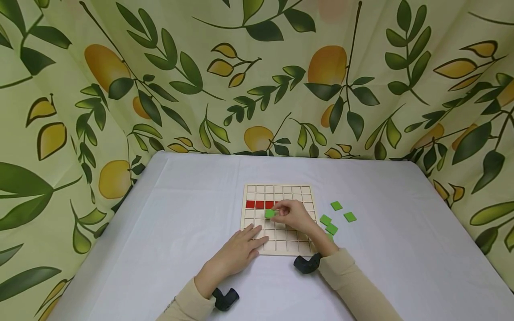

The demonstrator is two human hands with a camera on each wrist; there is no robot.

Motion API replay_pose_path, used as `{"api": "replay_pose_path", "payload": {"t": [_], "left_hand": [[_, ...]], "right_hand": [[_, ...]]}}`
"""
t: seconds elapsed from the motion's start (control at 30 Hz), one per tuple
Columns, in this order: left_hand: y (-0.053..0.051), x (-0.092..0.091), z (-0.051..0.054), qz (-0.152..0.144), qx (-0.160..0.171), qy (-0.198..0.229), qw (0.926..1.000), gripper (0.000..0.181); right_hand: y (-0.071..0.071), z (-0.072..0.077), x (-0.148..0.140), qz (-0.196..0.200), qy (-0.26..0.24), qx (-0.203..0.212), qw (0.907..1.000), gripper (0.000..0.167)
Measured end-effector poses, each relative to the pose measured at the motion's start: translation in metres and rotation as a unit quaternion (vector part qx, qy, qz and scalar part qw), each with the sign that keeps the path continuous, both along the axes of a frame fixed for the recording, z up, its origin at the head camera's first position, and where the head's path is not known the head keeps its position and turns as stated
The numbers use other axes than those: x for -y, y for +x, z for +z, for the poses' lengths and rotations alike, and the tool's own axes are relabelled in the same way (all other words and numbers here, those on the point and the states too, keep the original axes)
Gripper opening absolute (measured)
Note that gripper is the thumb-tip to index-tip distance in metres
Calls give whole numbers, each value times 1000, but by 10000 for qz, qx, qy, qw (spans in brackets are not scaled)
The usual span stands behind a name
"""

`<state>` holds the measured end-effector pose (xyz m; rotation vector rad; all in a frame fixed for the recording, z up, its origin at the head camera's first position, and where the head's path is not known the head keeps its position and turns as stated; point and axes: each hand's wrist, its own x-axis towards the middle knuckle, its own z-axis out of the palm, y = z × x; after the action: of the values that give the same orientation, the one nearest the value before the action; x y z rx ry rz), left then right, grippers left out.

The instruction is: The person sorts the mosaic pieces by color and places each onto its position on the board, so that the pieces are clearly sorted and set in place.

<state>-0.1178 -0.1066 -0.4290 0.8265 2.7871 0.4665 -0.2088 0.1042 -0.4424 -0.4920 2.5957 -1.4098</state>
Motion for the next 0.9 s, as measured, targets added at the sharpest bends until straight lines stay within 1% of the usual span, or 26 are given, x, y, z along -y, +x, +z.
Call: {"api": "replay_pose_path", "payload": {"t": [0.27, 0.43, 0.53, 0.73, 0.9], "left_hand": [[0, 0, 0, -21, -7, 7, 10000, 40], [0, 0, -1, -61, -50, 36, 10000, 40], [0, 0, -2, -92, -73, 55, 9999, 41], [0, 0, -1, -110, -91, 19, 9999, 41], [0, 0, 0, -113, -107, -19, 9999, 41]], "right_hand": [[1, 0, 11, -97, -67, 240, 9996, 26], [-2, -2, 18, 26, -139, 61, 9999, 26], [-3, -4, 22, 49, -76, 26, 10000, 26], [-4, -4, 29, 24, 108, -29, 9999, 24], [-3, -4, 34, 9, 44, 61, 10000, 24]]}}
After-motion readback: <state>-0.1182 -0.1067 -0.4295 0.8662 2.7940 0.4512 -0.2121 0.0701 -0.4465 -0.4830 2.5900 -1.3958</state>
